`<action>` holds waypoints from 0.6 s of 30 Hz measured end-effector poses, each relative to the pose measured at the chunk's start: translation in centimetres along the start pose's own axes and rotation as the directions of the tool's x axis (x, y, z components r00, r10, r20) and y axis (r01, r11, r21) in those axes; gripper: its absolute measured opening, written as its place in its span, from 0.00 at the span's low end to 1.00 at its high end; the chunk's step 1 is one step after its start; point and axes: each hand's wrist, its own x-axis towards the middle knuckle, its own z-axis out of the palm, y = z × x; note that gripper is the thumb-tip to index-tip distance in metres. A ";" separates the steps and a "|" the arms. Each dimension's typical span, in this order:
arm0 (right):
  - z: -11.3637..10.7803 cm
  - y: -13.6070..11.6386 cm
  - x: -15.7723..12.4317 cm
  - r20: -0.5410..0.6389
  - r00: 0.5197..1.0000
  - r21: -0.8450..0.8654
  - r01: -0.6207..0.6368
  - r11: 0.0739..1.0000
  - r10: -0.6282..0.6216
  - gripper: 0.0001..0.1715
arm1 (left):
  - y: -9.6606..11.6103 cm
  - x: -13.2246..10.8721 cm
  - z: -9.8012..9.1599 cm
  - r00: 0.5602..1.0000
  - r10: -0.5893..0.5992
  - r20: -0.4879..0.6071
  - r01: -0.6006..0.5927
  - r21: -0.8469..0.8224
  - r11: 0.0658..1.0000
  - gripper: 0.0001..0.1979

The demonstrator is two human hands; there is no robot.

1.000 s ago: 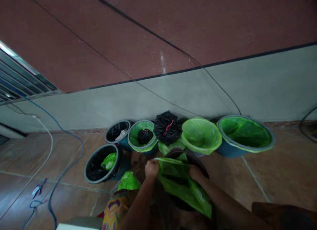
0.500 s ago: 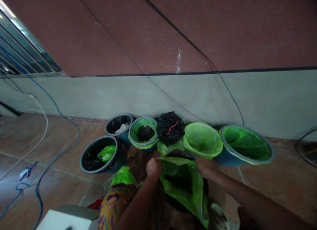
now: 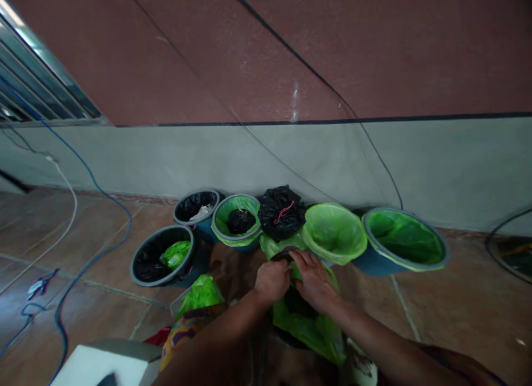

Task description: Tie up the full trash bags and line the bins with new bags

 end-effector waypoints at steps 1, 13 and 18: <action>0.0 0.1 0.5 0.035 0.999 0.002 0.000 1.000 0.000 0.32 | 0.2 0.0 0.1 1.000 -0.003 -0.002 0.002 -0.021 1.000 0.18; -1.7 5.8 3.8 0.046 0.947 -0.131 -0.310 0.942 0.318 0.21 | -1.6 0.9 -1.6 0.994 -0.032 0.102 0.061 -0.301 0.952 0.13; -1.7 7.4 3.7 0.074 0.929 -0.186 -0.345 0.920 0.363 0.18 | -3.1 0.9 -1.2 0.991 -0.123 0.054 0.130 -0.177 0.976 0.13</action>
